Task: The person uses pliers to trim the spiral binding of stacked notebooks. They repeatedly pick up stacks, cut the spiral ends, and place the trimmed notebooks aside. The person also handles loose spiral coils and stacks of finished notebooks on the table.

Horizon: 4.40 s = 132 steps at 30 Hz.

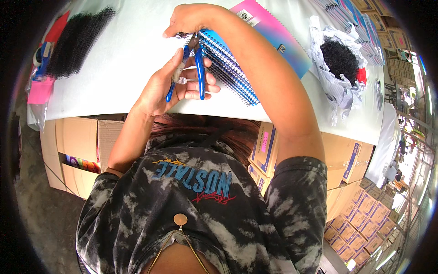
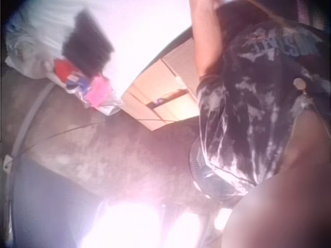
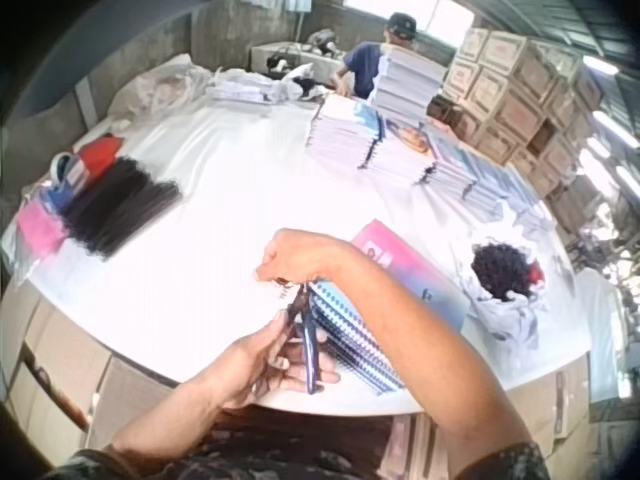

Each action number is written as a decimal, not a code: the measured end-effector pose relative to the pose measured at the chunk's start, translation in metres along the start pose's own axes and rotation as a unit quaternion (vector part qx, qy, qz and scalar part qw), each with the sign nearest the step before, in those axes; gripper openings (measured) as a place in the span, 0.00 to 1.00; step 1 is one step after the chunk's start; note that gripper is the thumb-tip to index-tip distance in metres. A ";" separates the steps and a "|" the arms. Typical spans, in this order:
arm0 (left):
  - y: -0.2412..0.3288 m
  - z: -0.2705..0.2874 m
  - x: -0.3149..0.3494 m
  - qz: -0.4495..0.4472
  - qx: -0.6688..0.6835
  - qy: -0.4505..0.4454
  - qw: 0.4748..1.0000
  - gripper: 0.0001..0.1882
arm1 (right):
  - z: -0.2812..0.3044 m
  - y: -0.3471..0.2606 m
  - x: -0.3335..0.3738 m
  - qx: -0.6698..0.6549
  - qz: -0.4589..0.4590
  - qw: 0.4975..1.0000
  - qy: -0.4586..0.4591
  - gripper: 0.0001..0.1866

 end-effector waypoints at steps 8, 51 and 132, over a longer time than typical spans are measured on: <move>-0.005 0.002 0.008 0.004 0.021 -0.057 0.998 0.27 | 0.000 0.002 -0.005 -0.023 0.047 0.995 0.079 0.22; 0.078 0.000 0.080 -0.194 -0.430 0.165 0.866 0.18 | -0.083 0.028 0.217 -0.781 0.355 0.477 0.192 0.05; 0.008 0.033 0.016 0.039 -0.553 0.167 0.815 0.27 | -0.054 -0.002 0.145 0.110 -0.030 0.875 0.470 0.27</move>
Point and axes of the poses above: each hand's wrist, its own x-axis away from the middle knuckle, its own z-axis out of the back of the hand, y = z × x, the point moved 7 cm from there along -x, towards the middle knuckle, and after that the axes turned 15 degrees about -y, right-handed, at the moved point
